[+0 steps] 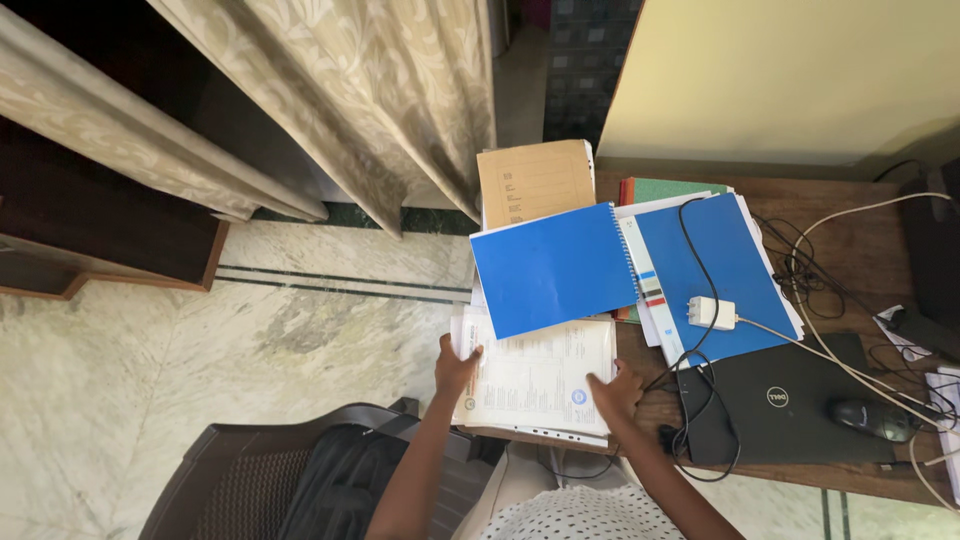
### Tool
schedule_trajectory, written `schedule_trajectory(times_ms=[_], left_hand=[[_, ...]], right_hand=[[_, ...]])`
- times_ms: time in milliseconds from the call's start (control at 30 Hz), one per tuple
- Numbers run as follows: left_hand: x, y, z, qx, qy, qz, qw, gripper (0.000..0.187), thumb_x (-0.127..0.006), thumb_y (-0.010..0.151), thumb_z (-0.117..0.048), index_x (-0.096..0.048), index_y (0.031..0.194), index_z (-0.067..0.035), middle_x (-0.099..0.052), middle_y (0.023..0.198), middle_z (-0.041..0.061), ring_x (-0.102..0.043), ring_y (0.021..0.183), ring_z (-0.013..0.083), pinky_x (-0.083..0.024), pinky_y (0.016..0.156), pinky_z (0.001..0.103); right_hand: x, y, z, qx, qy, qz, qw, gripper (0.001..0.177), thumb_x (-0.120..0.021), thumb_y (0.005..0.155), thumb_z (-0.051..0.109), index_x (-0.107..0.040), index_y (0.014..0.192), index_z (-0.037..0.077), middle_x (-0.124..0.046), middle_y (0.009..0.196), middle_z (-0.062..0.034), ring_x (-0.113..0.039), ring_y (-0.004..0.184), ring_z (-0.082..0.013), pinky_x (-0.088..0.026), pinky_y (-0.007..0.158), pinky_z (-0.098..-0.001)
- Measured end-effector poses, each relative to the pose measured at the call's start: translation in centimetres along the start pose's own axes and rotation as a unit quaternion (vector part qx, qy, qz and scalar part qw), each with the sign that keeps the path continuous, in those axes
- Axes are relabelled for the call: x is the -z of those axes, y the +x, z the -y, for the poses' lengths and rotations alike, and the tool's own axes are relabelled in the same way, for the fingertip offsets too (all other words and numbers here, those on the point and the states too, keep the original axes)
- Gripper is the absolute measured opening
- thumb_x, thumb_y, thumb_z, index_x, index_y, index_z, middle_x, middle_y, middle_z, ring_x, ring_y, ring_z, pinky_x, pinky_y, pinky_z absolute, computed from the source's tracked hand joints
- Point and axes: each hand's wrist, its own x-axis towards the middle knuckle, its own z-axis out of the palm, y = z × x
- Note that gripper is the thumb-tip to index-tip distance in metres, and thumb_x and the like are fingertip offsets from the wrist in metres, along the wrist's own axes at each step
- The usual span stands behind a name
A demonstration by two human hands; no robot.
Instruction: The person organizes a desk by moving folders and notebooks, untangling various power and data cables, and plugging a power adapter into a wall socket.
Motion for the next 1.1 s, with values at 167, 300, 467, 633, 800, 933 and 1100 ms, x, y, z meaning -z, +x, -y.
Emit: schedule_trajectory(times_ms=[167, 300, 467, 633, 800, 933, 1100], left_hand=[[-0.3, 0.5, 0.2, -0.070, -0.094, -0.009, 0.993, 0.081, -0.081, 0.079, -0.042, -0.040, 0.138, -0.004, -0.069, 0.118, 0.023, -0.072, 0.107, 0.0368, -0.057, 0.091, 0.044], [-0.9, -0.4, -0.9, 0.048, 0.141, -0.171, 0.974, 0.069, -0.073, 0.089, -0.053, -0.046, 0.138, -0.012, -0.048, 0.138, 0.017, -0.050, 0.125, 0.0386, -0.042, 0.095, 0.057], [-0.9, -0.8, -5.1, -0.040, 0.051, -0.225, 0.972, 0.056, -0.064, 0.095, -0.049, -0.052, 0.138, -0.014, -0.044, 0.143, 0.012, -0.048, 0.126, 0.0357, -0.040, 0.098, 0.057], [1.1, -1.1, -11.0, -0.122, -0.032, -0.201, 0.971, 0.043, -0.068, 0.092, -0.035, -0.059, 0.128, -0.014, -0.044, 0.145, 0.013, -0.047, 0.128, 0.0354, -0.037, 0.102, 0.055], [3.2, -0.4, -16.0, -0.255, -0.080, -0.212, 0.940, 0.041, -0.070, 0.092, -0.023, -0.057, 0.128, -0.009, -0.052, 0.140, 0.014, -0.044, 0.138, 0.0361, -0.037, 0.108, 0.051], [4.6, 1.5, -18.4, -0.291, -0.079, -0.210, 0.930, 0.041, -0.070, 0.092, -0.021, -0.057, 0.128, -0.008, -0.054, 0.140, 0.017, -0.046, 0.132, 0.0376, -0.038, 0.107, 0.050], [5.2, 3.5, -20.9, -0.313, -0.049, -0.018, 0.948, 0.044, -0.071, 0.095, -0.029, -0.061, 0.133, -0.009, -0.063, 0.134, 0.016, -0.057, 0.126, 0.0331, -0.044, 0.107, 0.042]], right_hand=[[-1.4, -0.1, 2.2, 0.135, 0.068, -0.076, 0.986, 0.079, -0.082, 0.080, 0.039, -0.048, 0.142, 0.006, -0.050, 0.133, -0.0212, -0.045, 0.128, -0.0382, -0.034, 0.110, -0.0515], [-2.2, 3.0, 6.7, 0.027, 0.519, 0.174, 0.837, 0.056, -0.068, 0.094, 0.041, -0.054, 0.134, 0.005, -0.060, 0.132, -0.0114, -0.053, 0.129, -0.0269, -0.038, 0.109, -0.0461], [-2.0, 5.8, 9.9, -0.076, 0.593, 0.154, 0.787, 0.033, -0.070, 0.096, 0.026, -0.059, 0.118, 0.005, -0.065, 0.119, -0.0104, -0.063, 0.110, -0.0275, -0.053, 0.098, -0.0442], [-1.8, 5.8, 10.6, -0.084, 0.589, 0.173, 0.785, 0.022, -0.074, 0.092, 0.012, -0.062, 0.109, 0.006, -0.069, 0.110, -0.0061, -0.070, 0.102, -0.0231, -0.059, 0.095, -0.0395], [1.2, 1.6, 13.5, -0.036, 0.608, 0.096, 0.787, 0.025, -0.068, 0.090, -0.001, -0.059, 0.113, -0.002, -0.067, 0.111, -0.0132, -0.071, 0.098, -0.0248, -0.059, 0.088, -0.0439], [6.9, -3.2, 15.8, -0.097, 0.613, 0.152, 0.769, 0.030, -0.061, 0.094, -0.001, -0.053, 0.122, 0.000, -0.064, 0.111, -0.0155, -0.069, 0.092, -0.0268, -0.064, 0.085, -0.0453], [12.6, -6.9, 19.0, 0.186, 0.567, 0.152, 0.788, 0.047, -0.058, 0.089, 0.009, -0.045, 0.134, 0.010, -0.068, 0.108, -0.0050, -0.068, 0.085, -0.0144, -0.058, 0.062, -0.0303]])
